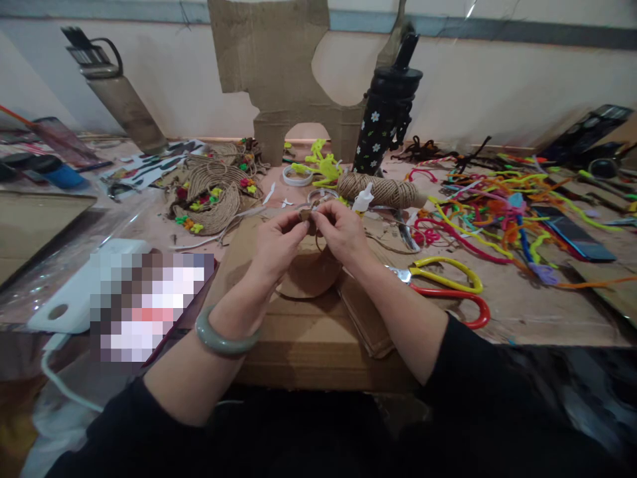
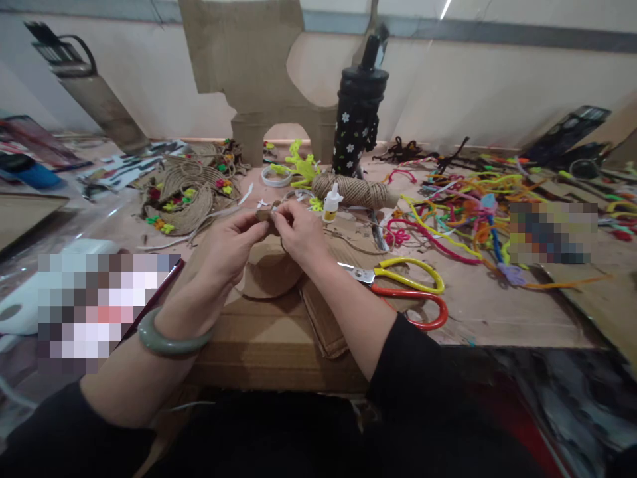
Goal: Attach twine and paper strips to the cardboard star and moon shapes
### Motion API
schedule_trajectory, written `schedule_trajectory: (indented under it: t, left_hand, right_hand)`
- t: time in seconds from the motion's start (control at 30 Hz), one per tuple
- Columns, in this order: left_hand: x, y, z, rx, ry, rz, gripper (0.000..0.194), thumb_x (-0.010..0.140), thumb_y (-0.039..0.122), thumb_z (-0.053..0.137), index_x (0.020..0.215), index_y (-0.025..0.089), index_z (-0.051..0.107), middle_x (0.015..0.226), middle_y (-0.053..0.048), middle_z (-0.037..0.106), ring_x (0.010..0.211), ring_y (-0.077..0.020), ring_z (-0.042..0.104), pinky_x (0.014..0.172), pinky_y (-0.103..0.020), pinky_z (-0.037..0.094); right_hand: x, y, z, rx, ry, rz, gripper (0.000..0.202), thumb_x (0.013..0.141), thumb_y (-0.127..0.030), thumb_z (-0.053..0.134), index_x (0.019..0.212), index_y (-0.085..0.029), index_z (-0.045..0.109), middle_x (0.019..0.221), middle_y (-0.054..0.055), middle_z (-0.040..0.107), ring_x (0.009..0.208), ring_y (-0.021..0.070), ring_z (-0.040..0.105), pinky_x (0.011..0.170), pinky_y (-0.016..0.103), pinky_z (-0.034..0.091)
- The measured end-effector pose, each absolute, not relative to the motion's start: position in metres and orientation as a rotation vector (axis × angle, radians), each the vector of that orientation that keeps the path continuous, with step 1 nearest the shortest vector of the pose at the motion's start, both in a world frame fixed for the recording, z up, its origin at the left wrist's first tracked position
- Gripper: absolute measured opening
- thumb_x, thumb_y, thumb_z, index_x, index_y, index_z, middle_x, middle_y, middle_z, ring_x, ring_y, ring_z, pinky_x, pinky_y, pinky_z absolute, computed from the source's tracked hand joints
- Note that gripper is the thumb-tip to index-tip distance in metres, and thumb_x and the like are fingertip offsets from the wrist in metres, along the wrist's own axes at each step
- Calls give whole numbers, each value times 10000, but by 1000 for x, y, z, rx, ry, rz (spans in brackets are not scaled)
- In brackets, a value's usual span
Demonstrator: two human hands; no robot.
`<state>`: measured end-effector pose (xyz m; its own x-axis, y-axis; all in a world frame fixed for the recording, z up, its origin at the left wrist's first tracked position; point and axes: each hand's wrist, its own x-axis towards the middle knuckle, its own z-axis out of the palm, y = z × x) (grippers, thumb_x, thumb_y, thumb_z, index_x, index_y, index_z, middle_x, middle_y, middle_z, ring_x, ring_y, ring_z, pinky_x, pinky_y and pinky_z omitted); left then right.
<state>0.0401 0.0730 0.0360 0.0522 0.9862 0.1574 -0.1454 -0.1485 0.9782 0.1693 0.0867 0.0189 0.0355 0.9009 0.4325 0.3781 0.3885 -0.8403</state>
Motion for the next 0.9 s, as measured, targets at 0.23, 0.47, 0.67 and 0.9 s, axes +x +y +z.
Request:
schedule_trajectory:
  t: [0.23, 0.47, 0.67, 0.9]
  left_hand:
    - [40, 75, 35, 1237, 953, 1350, 72, 666, 146, 705, 724, 167, 742, 741, -4, 719, 679, -106, 608, 778, -264, 517]
    - [40, 72, 40, 1252, 1002, 1359, 66, 691, 147, 692, 728, 162, 744, 760, -11, 724, 702, -115, 613, 763, -260, 517]
    - [39, 76, 33, 1256, 962, 1370, 123, 679, 183, 701, 789, 165, 752, 755, -10, 726, 708, -121, 620, 776, -277, 518]
    - [40, 76, 33, 1244, 980, 1365, 96, 673, 169, 704, 759, 159, 747, 759, -12, 729, 698, -111, 619, 775, -262, 513]
  right_hand:
    - [172, 91, 14, -1151, -1527, 611, 179, 843, -342, 519, 725, -207, 507, 663, -27, 533, 634, 108, 481, 597, 262, 373]
    - [169, 89, 16, -1135, -1525, 602, 152, 827, -331, 553, 752, -199, 543, 670, -26, 549, 651, 111, 497, 621, 265, 391]
    - [169, 87, 18, -1154, -1531, 600, 149, 818, -324, 564, 749, -192, 555, 675, -26, 556, 634, 105, 492, 623, 267, 388]
    - [170, 87, 18, -1184, -1569, 569, 135, 834, -297, 534, 754, -193, 564, 698, -15, 585, 648, 110, 505, 622, 261, 397]
